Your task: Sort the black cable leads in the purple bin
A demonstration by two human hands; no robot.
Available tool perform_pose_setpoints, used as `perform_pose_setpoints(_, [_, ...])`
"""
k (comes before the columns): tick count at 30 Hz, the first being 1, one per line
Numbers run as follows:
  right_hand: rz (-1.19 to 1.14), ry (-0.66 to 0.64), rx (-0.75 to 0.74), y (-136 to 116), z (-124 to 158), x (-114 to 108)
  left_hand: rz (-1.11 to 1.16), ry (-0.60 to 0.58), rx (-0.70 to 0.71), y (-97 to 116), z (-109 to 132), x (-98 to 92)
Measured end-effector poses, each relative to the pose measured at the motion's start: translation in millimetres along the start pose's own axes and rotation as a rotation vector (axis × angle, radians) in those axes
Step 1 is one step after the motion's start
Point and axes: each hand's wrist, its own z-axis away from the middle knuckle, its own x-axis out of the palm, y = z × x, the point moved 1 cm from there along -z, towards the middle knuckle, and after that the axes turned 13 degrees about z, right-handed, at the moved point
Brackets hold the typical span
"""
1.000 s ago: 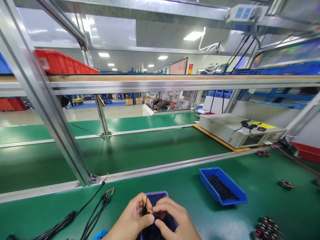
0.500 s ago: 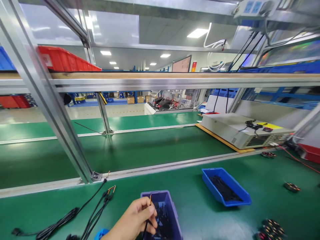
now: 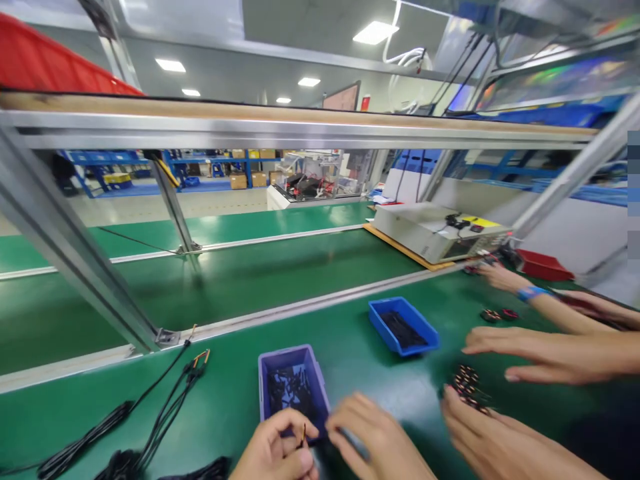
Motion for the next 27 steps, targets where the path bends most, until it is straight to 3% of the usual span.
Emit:
perform_pose_setpoints(2, [0.305, -0.073, -0.024, -5.0, -24.4, 6.7, 0.062, 0.047, 0.011, -1.9, 1.4, 2.7])
perform_pose_setpoints(3, [0.349, -0.085, -0.037, -8.7, -36.5, 13.1, 0.069, 0.060, 0.020, -3.0, 1.5, 3.7])
perform_pose_setpoints(7, [0.425, -0.143, -0.069, -20.5, -67.8, 50.2, 0.057, 0.103, 0.089, -3.8, 1.9, 6.4])
perform_pose_setpoints(11, [0.426, -0.174, -0.074, -20.7, -68.7, 72.6, 0.054, 0.153, 0.193, 1.3, 4.3, 7.4])
perform_pose_setpoints(21, [0.218, -0.029, -0.078, -13.6, -62.4, 43.2, 0.269, 0.173, 0.070, 24.9, -8.2, 4.1])
perform_pose_setpoints(27, [-0.093, 0.079, 0.116, -2.7, -62.9, 35.3, 0.243, 0.192, 0.086, 31.3, -12.8, -2.3])
